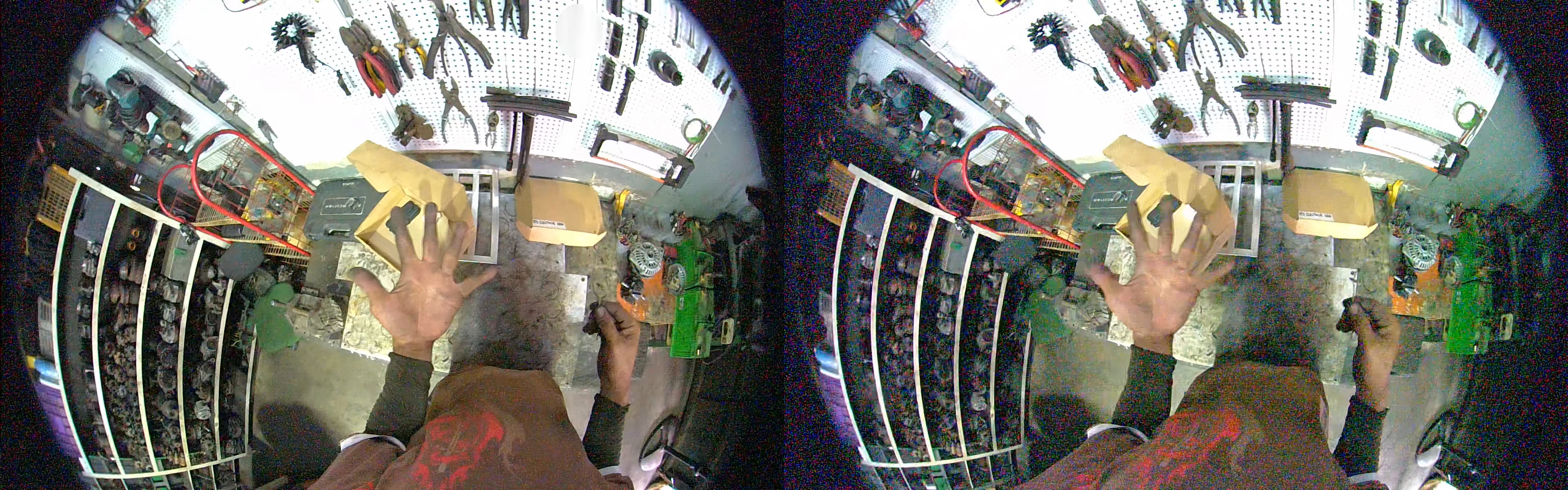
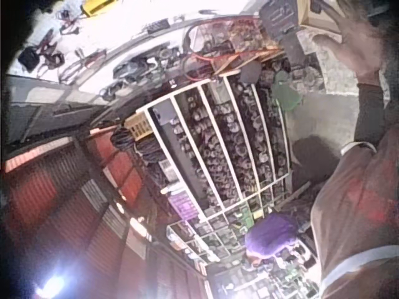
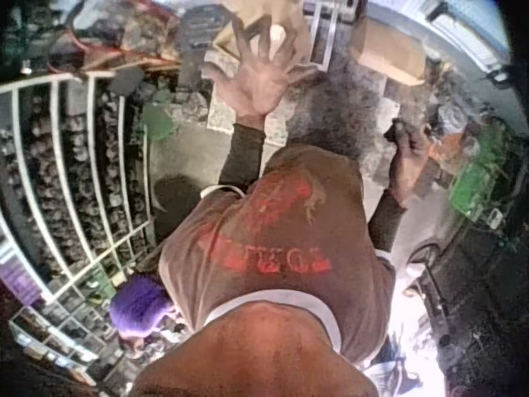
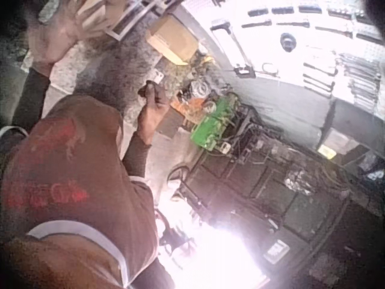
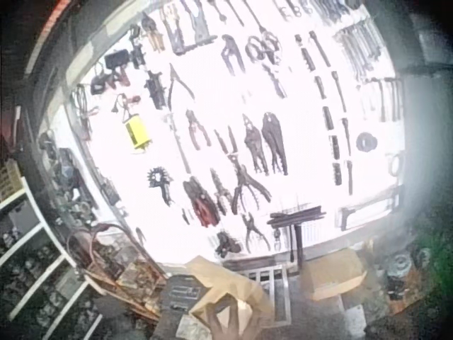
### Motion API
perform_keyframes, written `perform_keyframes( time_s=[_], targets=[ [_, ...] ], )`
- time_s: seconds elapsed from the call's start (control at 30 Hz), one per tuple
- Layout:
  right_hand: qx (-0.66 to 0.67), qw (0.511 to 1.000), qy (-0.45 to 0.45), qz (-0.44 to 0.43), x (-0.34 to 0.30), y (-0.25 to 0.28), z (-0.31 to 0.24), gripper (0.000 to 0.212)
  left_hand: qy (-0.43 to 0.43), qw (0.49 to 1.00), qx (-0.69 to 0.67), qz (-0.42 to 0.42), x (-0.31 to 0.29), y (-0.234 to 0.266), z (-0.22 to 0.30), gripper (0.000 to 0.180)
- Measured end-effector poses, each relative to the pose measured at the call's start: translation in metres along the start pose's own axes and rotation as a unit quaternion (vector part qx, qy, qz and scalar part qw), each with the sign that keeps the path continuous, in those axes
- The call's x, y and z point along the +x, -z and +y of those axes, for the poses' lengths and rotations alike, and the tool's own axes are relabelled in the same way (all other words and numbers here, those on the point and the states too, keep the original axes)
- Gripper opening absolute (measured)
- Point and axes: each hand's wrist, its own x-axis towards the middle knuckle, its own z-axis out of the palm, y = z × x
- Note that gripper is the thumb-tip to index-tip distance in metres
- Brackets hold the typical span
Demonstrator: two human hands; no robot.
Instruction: The person removes a vehicle light cover using a screwdriver and pliers, then uses a bench grinder to smooth a small metal component. The person handles wires and small parts throughout the process.
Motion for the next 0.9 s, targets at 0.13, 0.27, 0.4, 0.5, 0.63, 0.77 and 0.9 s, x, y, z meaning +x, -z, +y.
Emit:
perform_keyframes(
  time_s=[0.13, 0.27, 0.4, 0.5, 0.63, 0.77, 0.9],
  targets=[
    [0.027, 0.999, -0.033, -0.003, -0.01, -0.001, 0.013, 0.018, -0.006, 0.999, 0.021, -0.035, 0.005, -0.013, -0.004, 0.097],
    [0.021, 0.997, -0.064, -0.025, -0.014, -0.011, 0.012, 0.016, 0.003, 0.999, 0.019, -0.032, 0.005, -0.018, -0.012, 0.095],
    [-0.011, 0.996, -0.062, -0.064, -0.014, -0.021, 0.005, 0.015, 0.027, 0.998, 0.022, -0.059, 0.003, -0.018, -0.016, 0.094],
    [0.04, 0.995, -0.066, -0.066, -0.014, -0.024, 0.0, 0.016, 0.035, 0.997, 0.042, -0.053, -0.002, -0.019, -0.016, 0.095],
    [0.03, 0.995, -0.065, -0.066, -0.014, -0.027, -0.003, 0.016, 0.043, 0.998, 0.042, -0.028, -0.008, -0.019, -0.018, 0.097],
    [0.002, 0.996, -0.068, -0.053, -0.013, -0.028, -0.005, 0.017, 0.045, 0.999, 0.018, -0.013, -0.01, -0.016, -0.022, 0.099],
    [-0.006, 0.996, -0.069, -0.05, -0.012, -0.028, -0.007, 0.017, 0.067, 0.997, 0.003, -0.023, -0.012, -0.01, -0.026, 0.101]
  ],
)
